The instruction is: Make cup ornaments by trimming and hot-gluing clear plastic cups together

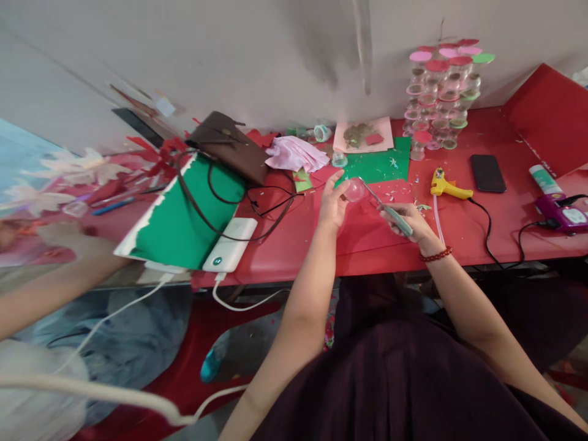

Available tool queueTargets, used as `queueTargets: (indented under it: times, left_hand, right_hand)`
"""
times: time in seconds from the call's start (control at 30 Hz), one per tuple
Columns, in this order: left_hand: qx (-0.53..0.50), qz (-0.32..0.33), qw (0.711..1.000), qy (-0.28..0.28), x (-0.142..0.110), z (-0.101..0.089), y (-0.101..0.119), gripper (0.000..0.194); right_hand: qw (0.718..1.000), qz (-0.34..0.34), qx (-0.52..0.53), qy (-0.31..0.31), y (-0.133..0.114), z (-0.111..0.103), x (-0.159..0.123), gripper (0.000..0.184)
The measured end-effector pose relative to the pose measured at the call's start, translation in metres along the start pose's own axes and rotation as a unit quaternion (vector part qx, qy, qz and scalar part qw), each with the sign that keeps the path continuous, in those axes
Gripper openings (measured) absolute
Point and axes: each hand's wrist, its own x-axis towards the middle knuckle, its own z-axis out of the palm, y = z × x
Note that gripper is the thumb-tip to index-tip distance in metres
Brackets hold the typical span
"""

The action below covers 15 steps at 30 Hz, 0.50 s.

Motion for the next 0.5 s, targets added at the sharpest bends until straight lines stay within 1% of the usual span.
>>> queueTargets:
  times: [0.17, 0.33, 0.5]
  left_hand:
    - [0.013, 0.013, 0.999, -0.027, -0.0001, -0.0022, 0.0023, 0.054]
    - [0.033, 0.0, 0.998, -0.054, -0.0002, -0.0026, 0.0023, 0.06]
    - [0.019, -0.002, 0.999, -0.049, -0.0019, -0.0002, 0.0037, 0.059]
  right_hand:
    - [1.0, 0.005, 0.013, 0.008, -0.0004, -0.0028, 0.0004, 0.059]
    - [0.999, 0.004, 0.036, 0.003, -0.0019, -0.0035, -0.0001, 0.053]
    - [0.999, 0.007, 0.05, 0.002, -0.0026, -0.0029, -0.0006, 0.051]
